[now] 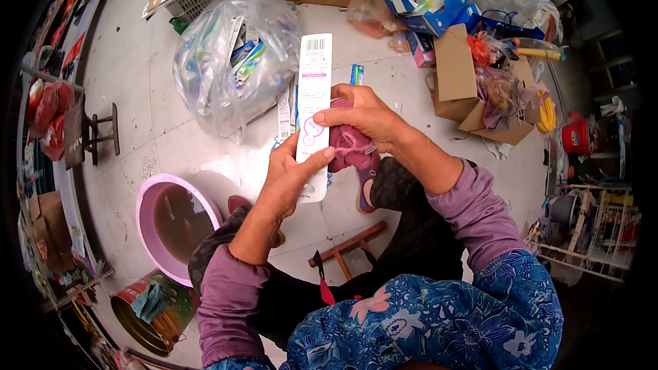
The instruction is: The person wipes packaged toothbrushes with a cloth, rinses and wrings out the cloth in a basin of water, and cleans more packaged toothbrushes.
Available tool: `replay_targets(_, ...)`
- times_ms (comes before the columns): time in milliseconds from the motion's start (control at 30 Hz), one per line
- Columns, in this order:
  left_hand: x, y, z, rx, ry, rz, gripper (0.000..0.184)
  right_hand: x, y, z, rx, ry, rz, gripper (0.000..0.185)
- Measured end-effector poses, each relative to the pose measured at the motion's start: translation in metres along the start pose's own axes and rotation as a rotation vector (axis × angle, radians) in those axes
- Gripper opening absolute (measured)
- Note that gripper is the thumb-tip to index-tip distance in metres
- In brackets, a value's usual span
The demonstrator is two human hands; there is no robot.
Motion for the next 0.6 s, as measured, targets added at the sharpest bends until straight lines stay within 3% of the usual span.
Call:
replay_targets(133,-0.007,-0.002,-0.002,-0.048,-0.100,0.046,0.047,0.003,0.001,-0.001,0.025,0.010,0.017,0.051)
replay_targets(200,-0.007,-0.002,-0.006,0.015,-0.068,-0.052,0.040,0.006,0.001,-0.001,0.021,0.040,0.027,0.050)
replay_targets(367,-0.008,-0.006,-0.011,0.166,0.012,-0.058,0.029,0.000,0.003,-0.006,0.022,0.061,-0.030,0.052)
replay_targets(400,-0.006,-0.006,-0.011,0.210,0.056,-0.086,0.029,0.001,0.002,-0.008,0.073,0.069,-0.018,0.037)
replay_targets(500,-0.004,-0.008,-0.013,0.265,0.093,-0.084,0.029,-0.003,0.002,-0.021,0.249,-0.001,-0.050,0.032)
replay_targets(567,-0.002,-0.008,-0.010,0.193,0.174,-0.095,0.028,-0.011,0.005,-0.018,0.320,-0.049,-0.155,0.033)
replay_targets(600,-0.001,-0.007,-0.009,0.192,0.174,-0.095,0.028,-0.023,0.014,-0.009,0.305,0.056,-0.322,0.035)
Point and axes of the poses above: each hand's wrist, its own y-axis away from the middle knuckle, its own z-axis out of the palm, x = y × z, the point moved 2 cm from there along -y, towards the middle knuckle, and after that the axes turned 13 degrees about y, right-handed, at the moved point
